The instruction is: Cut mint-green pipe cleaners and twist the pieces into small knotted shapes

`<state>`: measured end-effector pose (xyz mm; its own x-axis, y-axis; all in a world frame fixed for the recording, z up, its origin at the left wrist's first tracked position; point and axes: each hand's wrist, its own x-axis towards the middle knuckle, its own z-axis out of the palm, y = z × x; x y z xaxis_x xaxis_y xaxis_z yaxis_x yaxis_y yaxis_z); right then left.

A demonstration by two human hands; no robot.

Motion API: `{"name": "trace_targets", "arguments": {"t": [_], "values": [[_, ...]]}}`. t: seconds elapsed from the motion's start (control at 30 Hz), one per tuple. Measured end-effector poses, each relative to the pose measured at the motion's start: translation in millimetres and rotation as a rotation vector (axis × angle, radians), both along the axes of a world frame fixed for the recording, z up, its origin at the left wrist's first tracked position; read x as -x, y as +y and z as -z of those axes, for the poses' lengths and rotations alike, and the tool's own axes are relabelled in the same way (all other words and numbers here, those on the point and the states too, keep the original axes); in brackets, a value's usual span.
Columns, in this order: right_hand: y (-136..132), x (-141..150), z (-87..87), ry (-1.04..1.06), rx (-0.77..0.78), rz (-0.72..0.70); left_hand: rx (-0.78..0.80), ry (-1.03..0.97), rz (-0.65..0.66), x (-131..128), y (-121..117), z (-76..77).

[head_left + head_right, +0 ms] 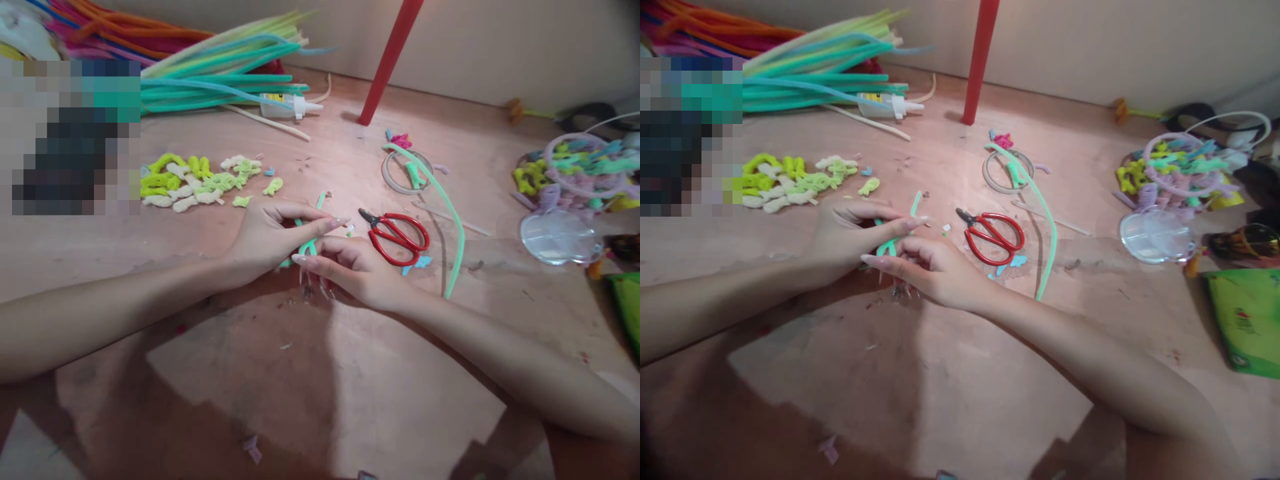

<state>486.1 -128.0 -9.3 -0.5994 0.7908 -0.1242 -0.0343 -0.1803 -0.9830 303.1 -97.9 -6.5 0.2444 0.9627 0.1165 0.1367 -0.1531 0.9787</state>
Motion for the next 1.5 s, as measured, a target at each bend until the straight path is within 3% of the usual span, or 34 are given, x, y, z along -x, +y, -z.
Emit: {"name": "trace_targets", "arguments": {"t": [0.23,0.4,0.53,0.7,0.87,1.13,1.5], "values": [[3.5,2.8,0.2,0.049,0.076,-0.006,0.092,-0.099,0.09,-1.4,2.6,3.4],[8.6,-3.0,-4.4,0.119,0.155,-0.004,0.227,-0.319,0.093,-0.1,10.9,11.4],[10.5,-4.3,-1.5,0.157,0.181,0.018,0.303,-0.431,0.131,2.4,12.9,8.1],[14.1,-4.7,4.0,0.178,0.134,-0.043,0.289,-0.226,0.353,4.5,10.1,1.5],[14.4,-4.9,0.7,0.143,0.155,-0.076,0.35,-0.242,0.285,6.1,10.2,5.0],[10.4,-7.8,-0.4,0.126,0.113,-0.188,0.29,-0.267,0.183,5.2,7.9,4.7],[10.2,-8.0,-6.5,0.058,-0.064,-0.247,0.31,-0.222,0.378,2.9,5.9,-5.5]]}}
